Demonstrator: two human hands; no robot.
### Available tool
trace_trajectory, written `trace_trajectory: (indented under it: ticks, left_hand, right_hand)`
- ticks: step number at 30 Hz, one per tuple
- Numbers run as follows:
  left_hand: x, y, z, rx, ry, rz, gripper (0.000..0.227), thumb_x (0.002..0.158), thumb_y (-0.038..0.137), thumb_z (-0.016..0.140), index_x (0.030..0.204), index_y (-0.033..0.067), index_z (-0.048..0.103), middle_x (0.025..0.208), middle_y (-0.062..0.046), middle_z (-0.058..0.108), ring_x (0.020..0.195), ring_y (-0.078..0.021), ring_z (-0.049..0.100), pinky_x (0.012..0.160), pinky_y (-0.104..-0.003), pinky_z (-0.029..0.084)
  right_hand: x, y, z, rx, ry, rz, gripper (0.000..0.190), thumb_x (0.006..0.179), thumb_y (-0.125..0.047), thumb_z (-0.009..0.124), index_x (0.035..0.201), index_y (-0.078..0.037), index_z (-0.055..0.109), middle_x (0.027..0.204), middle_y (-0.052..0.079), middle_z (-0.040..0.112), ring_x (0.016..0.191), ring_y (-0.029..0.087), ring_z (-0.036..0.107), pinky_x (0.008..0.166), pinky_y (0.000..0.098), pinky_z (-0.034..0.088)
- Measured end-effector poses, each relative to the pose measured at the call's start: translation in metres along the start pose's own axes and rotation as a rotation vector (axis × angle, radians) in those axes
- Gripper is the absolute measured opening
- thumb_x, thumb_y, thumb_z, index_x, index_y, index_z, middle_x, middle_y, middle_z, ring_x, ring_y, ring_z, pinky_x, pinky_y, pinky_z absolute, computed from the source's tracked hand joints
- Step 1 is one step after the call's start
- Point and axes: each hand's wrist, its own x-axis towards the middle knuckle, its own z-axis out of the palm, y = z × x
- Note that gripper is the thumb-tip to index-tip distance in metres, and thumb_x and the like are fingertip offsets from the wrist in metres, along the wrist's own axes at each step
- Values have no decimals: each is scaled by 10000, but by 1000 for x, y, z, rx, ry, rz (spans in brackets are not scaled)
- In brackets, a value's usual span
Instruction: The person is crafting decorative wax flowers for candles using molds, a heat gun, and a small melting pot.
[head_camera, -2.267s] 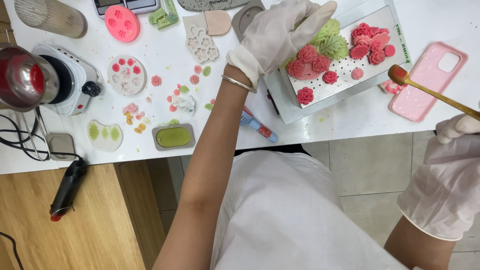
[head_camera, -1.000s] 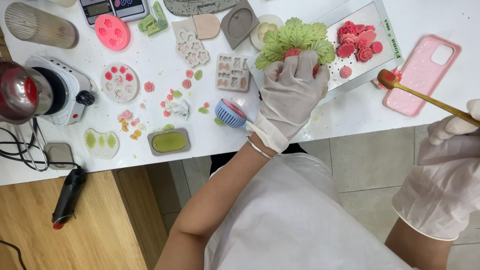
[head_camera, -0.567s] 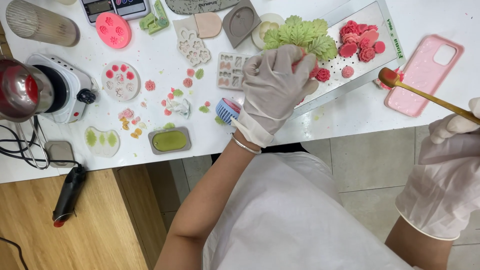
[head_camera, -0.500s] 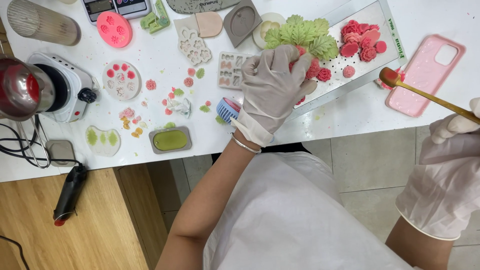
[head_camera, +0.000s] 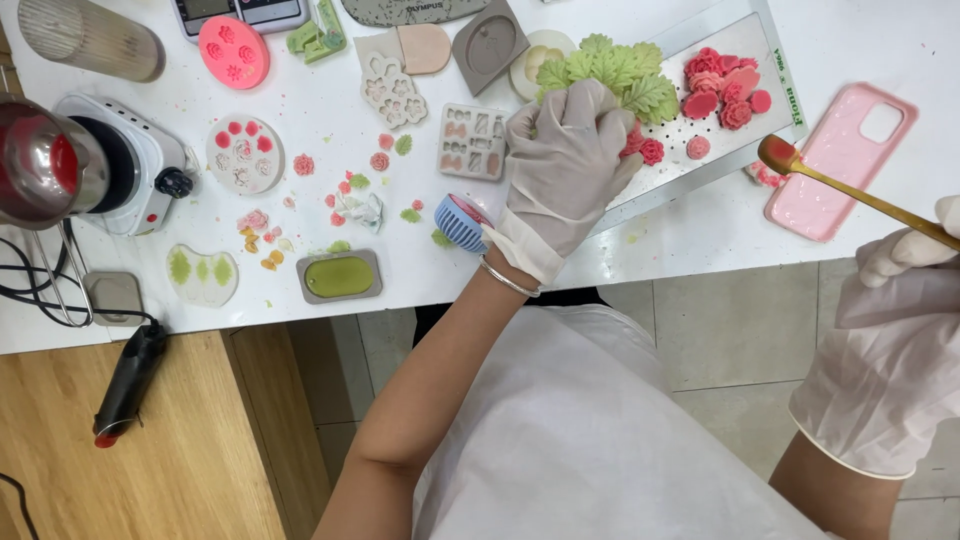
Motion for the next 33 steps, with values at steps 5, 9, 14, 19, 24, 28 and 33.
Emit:
trace_trajectory:
  ticks: [5, 9, 14, 19, 24, 28, 33]
  left_hand:
    - [-13, -8, -8, -26, 265, 101, 276, 988, 349, 792, 1186, 243, 630, 1091, 60, 561, 1031, -148, 577, 1001, -410, 412]
    - [-46, -31, -45, -145, 402, 59, 394, 984, 315, 841, 1310, 200, 654, 973, 24, 606, 804, -146, 569, 737, -313, 443]
    - [-121, -78, -100, -287, 349, -391, 330, 972, 212, 826, 1271, 182, 691, 942, -6, 744, 759, -111, 678, 693, -251, 537]
    - [-196, -132, -133, -1114, 606, -899, 285, 998, 64, 708, 1275, 4, 677, 1039, -60, 751, 886, -109, 687, 806, -258, 587]
    - [-257, -181, -158, -1323, 866, -1051, 281, 963, 33, 669, 1240, -14, 653, 1044, -57, 731, 895, -119, 689, 838, -247, 572]
    - [-294, -214, -171, -1301, 888, -1161, 205, 1007, 48, 669, 1185, -53, 681, 996, -78, 734, 871, -124, 685, 794, -255, 559]
    - [-310, -240, -202, -1311, 826, -1298, 228, 958, 53, 687, 1173, -20, 668, 985, -59, 733, 855, -119, 703, 757, -246, 558]
  right_hand:
    - [-11, -10, 62, 36, 4, 20, 297, 1230, -204, 398, 1197, 59, 533, 789, 112, 483, 673, 162, 407, 672, 249, 343]
    - [-2, -27, 122, 107, -48, 81, 268, 1239, -153, 445, 1103, 55, 544, 789, 106, 496, 672, 158, 435, 665, 246, 364]
    - [10, -31, 247, 275, -164, 209, 330, 1254, -70, 525, 948, 48, 563, 788, 97, 519, 670, 150, 484, 655, 242, 399]
    - [7, 11, 382, 152, -425, 157, 225, 1199, -42, 556, 1064, 102, 663, 920, 117, 639, 754, 164, 591, 693, 255, 458]
    - [-5, 102, 526, 168, -694, 310, 234, 1173, -103, 600, 1227, 108, 685, 999, 140, 712, 821, 178, 638, 761, 268, 494]
    - [-20, 186, 636, 103, -856, 414, 258, 1114, -165, 577, 1155, 61, 695, 919, 113, 720, 769, 170, 657, 739, 301, 546]
    - [-32, 243, 717, -51, -962, 384, 266, 1118, -193, 570, 1140, 34, 706, 916, 92, 739, 729, 121, 649, 678, 258, 522]
